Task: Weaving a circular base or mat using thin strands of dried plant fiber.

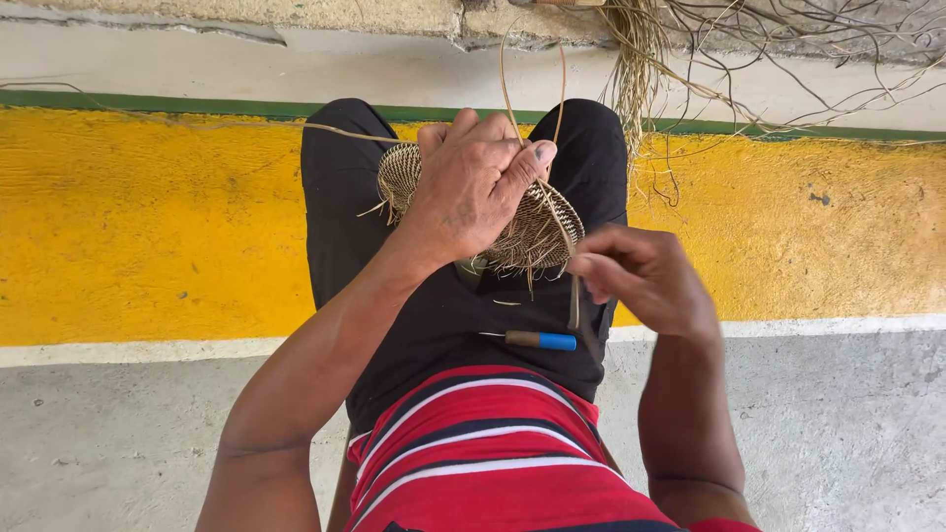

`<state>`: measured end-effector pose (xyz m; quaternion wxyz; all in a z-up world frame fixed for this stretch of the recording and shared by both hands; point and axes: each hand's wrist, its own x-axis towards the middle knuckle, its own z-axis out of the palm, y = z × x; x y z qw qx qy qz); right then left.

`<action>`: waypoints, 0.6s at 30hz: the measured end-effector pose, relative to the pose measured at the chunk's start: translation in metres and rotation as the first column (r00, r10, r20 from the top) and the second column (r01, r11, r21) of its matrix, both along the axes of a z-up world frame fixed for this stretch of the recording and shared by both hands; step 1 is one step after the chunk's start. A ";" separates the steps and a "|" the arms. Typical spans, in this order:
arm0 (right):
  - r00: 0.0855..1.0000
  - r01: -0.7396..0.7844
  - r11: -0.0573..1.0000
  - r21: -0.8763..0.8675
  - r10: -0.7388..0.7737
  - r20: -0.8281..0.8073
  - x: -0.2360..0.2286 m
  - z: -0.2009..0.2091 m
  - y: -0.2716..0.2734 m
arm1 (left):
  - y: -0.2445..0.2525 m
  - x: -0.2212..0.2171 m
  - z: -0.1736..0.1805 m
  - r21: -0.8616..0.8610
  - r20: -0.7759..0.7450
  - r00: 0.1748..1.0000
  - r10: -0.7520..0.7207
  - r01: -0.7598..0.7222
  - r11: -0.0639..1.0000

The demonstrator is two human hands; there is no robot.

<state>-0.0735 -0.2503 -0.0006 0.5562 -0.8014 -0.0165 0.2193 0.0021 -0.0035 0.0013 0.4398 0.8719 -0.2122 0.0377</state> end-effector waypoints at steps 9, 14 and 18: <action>0.962 0.117 0.980 0.159 -0.152 0.228 -0.001 0.008 0.011 | -0.001 -0.001 0.006 -0.002 -0.031 1.000 0.001 -0.001 1.000; 0.927 0.199 0.978 -0.061 -0.168 0.335 0.008 0.017 0.041 | -0.005 -0.004 -0.001 0.007 0.039 0.999 0.017 -0.017 1.000; 0.874 0.210 0.958 -0.198 -0.093 0.476 0.017 0.029 0.059 | -0.009 -0.003 -0.003 0.019 0.044 0.998 0.051 -0.052 0.998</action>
